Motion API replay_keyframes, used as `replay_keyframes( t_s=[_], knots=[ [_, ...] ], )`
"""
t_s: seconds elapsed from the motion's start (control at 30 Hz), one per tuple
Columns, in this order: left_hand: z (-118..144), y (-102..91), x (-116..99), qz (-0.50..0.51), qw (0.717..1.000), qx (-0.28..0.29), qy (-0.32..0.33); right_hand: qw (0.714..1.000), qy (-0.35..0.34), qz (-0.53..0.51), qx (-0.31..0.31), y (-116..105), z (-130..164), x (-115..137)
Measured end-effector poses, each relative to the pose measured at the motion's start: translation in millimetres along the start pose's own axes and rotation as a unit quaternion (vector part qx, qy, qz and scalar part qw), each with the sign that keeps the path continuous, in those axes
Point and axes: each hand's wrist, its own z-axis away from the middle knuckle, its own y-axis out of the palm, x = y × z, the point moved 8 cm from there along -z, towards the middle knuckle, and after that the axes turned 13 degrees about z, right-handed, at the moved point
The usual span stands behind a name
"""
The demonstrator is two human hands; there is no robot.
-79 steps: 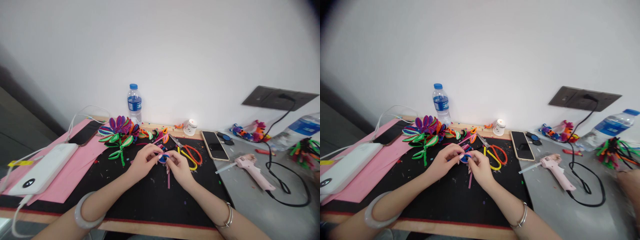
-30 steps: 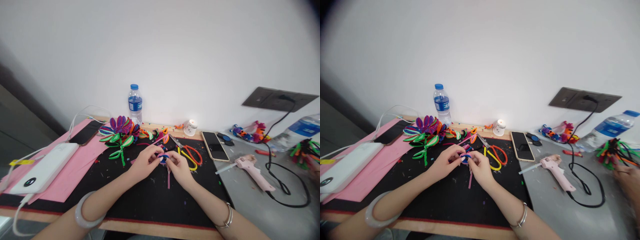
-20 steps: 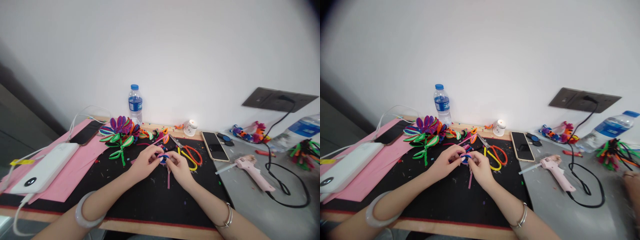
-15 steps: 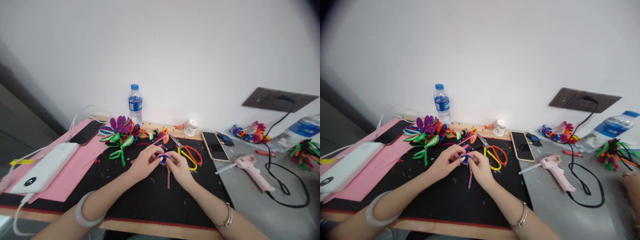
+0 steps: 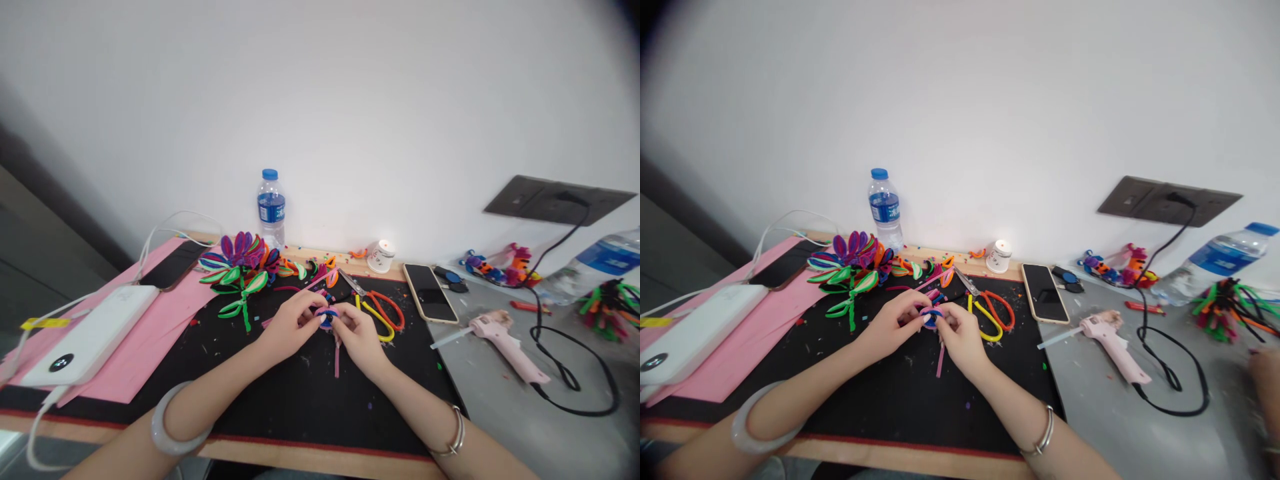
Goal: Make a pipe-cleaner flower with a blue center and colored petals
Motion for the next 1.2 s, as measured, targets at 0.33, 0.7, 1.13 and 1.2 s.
replay_keyframes(
  t_s=[0.33, 0.7, 1.13, 1.2],
  knots=[
    [0.2, 1.8, 1.3, -0.004, 1.0, 0.011, -0.005, 1.0, -0.001, 0.004, -0.002, -0.1, -0.4, 3.3],
    [0.7, 3.9, 1.5, -0.005, 1.0, 0.023, -0.011, 1.0, -0.006, 0.003, -0.002, 0.2, -0.2, 0.0],
    [2.0, 8.1, 1.1, -0.071, 0.997, 0.036, 0.016, 1.0, -0.001, -0.001, -0.008, -1.7, -0.7, 0.8],
    [2.2, 8.1, 0.0, -0.081, 0.996, 0.035, 0.027, 1.0, -0.003, -0.004, -0.008, -1.7, -0.2, 1.6]
  ],
)
